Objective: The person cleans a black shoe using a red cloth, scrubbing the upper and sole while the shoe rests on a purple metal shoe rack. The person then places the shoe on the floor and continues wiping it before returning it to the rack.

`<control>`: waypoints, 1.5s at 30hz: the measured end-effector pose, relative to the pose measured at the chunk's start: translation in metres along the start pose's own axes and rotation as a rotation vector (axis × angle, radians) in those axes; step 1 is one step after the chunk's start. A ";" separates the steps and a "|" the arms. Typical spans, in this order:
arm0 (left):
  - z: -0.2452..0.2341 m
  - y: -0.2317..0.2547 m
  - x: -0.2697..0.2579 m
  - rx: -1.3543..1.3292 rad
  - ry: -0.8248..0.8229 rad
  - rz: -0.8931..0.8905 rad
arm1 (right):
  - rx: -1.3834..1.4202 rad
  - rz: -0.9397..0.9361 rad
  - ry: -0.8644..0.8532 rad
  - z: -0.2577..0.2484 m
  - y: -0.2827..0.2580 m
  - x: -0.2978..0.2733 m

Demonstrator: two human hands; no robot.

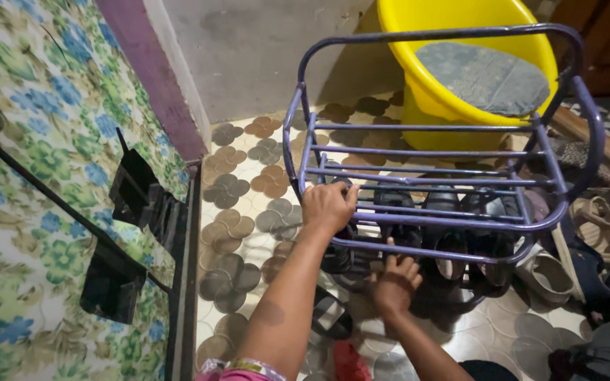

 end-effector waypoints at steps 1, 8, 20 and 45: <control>0.001 -0.001 0.000 0.016 -0.027 -0.012 | 0.003 -0.002 0.009 0.001 0.006 0.000; 0.000 0.002 0.004 0.028 -0.077 -0.051 | -0.013 0.179 -0.172 0.019 0.063 0.018; -0.001 0.004 0.001 -0.003 0.017 0.001 | 0.282 0.088 -0.094 0.059 0.052 0.029; -0.023 -0.081 -0.081 -0.477 0.500 0.022 | 0.222 -0.432 0.263 -0.001 0.004 -0.047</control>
Point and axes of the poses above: each hand's wrist, its own x-axis towards the middle knuckle, its own z-axis out of the palm, y = z × x, the point moved 3 cm from there along x, towards the middle knuckle
